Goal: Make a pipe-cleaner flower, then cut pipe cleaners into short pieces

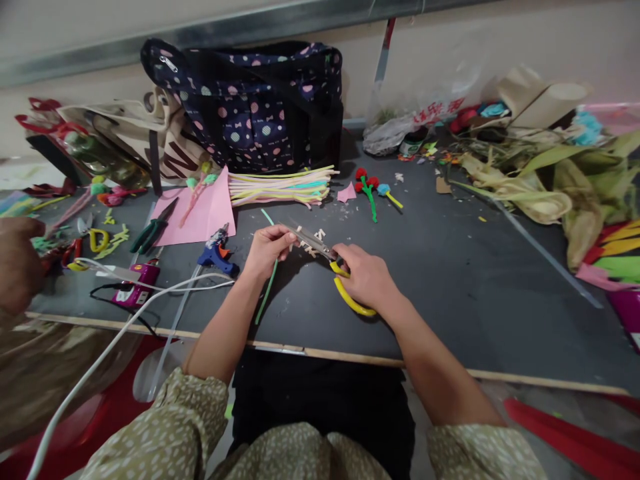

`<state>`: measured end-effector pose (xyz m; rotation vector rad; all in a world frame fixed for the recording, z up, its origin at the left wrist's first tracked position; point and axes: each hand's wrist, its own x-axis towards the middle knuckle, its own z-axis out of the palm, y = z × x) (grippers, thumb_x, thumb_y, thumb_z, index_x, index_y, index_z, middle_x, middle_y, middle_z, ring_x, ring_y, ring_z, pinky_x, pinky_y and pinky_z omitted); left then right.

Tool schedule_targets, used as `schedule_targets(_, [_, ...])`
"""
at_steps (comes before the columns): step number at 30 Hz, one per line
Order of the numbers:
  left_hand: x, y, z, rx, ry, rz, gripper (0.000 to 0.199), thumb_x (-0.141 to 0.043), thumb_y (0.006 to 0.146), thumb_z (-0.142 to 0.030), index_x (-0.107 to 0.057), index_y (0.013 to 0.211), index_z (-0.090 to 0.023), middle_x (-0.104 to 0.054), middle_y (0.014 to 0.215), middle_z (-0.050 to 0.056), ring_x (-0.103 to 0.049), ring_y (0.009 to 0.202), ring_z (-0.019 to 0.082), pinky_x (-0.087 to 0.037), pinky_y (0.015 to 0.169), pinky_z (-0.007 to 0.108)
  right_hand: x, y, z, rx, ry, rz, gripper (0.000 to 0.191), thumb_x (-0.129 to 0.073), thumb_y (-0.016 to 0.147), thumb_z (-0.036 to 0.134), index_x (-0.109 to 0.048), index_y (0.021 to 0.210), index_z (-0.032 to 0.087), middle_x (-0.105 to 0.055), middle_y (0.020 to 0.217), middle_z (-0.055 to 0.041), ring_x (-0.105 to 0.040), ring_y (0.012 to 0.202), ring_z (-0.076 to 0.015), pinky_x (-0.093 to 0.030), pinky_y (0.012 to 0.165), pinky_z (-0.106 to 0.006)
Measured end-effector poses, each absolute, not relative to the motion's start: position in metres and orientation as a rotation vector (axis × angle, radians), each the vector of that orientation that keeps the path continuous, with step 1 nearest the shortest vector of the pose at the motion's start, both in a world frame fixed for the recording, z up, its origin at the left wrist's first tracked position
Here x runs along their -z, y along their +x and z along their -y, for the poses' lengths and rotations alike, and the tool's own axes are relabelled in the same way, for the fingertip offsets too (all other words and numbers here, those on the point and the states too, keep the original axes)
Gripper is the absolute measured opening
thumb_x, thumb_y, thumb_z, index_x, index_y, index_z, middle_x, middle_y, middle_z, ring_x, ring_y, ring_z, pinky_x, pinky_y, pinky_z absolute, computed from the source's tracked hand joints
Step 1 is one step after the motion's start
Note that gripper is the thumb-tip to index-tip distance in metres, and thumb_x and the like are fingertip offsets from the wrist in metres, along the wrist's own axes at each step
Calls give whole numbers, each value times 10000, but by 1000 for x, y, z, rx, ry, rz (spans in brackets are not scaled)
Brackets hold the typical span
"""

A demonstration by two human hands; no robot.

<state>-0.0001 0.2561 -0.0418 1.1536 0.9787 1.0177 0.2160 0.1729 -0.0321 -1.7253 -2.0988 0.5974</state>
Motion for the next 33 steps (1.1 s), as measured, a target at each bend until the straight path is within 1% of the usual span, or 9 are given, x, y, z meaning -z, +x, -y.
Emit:
schedule_targets(3, [43, 0, -256, -1018, 1167, -1021, 315, -803, 668, -441, -715, 742, -148, -684, 653, 17, -509, 424, 60, -317, 371, 186, 33, 217, -173, -595, -1709, 2088, 306, -552, 764, 176, -573, 1066, 220, -569, 835, -20, -536, 730, -172, -335, 619, -268])
schedule_targets(6, [42, 0, -256, -1022, 1151, -997, 304, -804, 666, -424, -720, 748, -143, -692, 675, 30, -636, 583, 119, -464, 482, 204, 33, 218, -173, -592, -1714, 2085, 305, -560, 760, 181, -573, 1063, 222, -571, 833, -18, -539, 728, -172, -336, 619, -269])
schedule_targets(9, [39, 0, -256, -1008, 1129, -944, 278, -813, 657, -375, -723, 788, -148, -712, 740, 40, -675, 692, 145, -529, 576, 234, 34, 218, -173, -586, -1723, 2088, 307, -558, 765, 181, -573, 1069, 225, -572, 836, -18, -543, 731, -171, -330, 611, -267])
schedule_targets(10, [38, 0, -256, -1004, 1122, -936, 273, -816, 651, -362, -720, 793, -149, -714, 754, 41, -673, 694, 146, -528, 572, 236, 34, 218, -173, -583, -1729, 2090, 309, -557, 767, 181, -573, 1072, 226, -573, 838, -18, -545, 732, -170, -327, 608, -267])
schedule_targets(12, [38, 0, -256, -999, 1119, -944, 263, -816, 646, -354, -714, 780, -151, -712, 755, 38, -641, 625, 125, -481, 503, 218, 34, 217, -173, -576, -1740, 2097, 312, -557, 769, 180, -574, 1077, 229, -576, 842, -18, -548, 737, -171, -323, 603, -266])
schedule_targets(15, [39, 0, -256, -1012, 1130, -971, 248, -813, 650, -358, -706, 744, -154, -701, 713, 20, -474, 457, 45, -314, 397, 187, 34, 217, -173, -562, -1743, 2112, 309, -553, 773, 179, -575, 1077, 230, -579, 845, -19, -552, 753, -175, -319, 599, -265])
schedule_targets(17, [39, 0, -256, -1027, 1136, -967, 244, -814, 650, -359, -707, 734, -156, -696, 698, 13, -409, 438, 25, -262, 396, 188, 34, 217, -173, -559, -1742, 2120, 306, -550, 771, 176, -575, 1072, 229, -579, 842, -19, -552, 758, -177, -318, 600, -263])
schedule_targets(24, [34, 1, -254, -1005, 1155, -970, 220, -802, 666, -359, -726, 732, -163, -701, 709, 33, -521, 547, 71, -349, 475, 203, 32, 216, -172, -567, -1734, 2133, 315, -545, 766, 168, -572, 1074, 226, -586, 845, -28, -549, 762, -180, -318, 599, -257])
schedule_targets(33, [35, 2, -253, -1017, 1195, -968, 184, -788, 679, -332, -728, 713, -162, -699, 695, 29, -533, 568, 80, -375, 514, 209, 30, 215, -172, -579, -1744, 2137, 319, -549, 748, 157, -575, 1059, 223, -597, 850, -29, -545, 749, -176, -303, 591, -255])
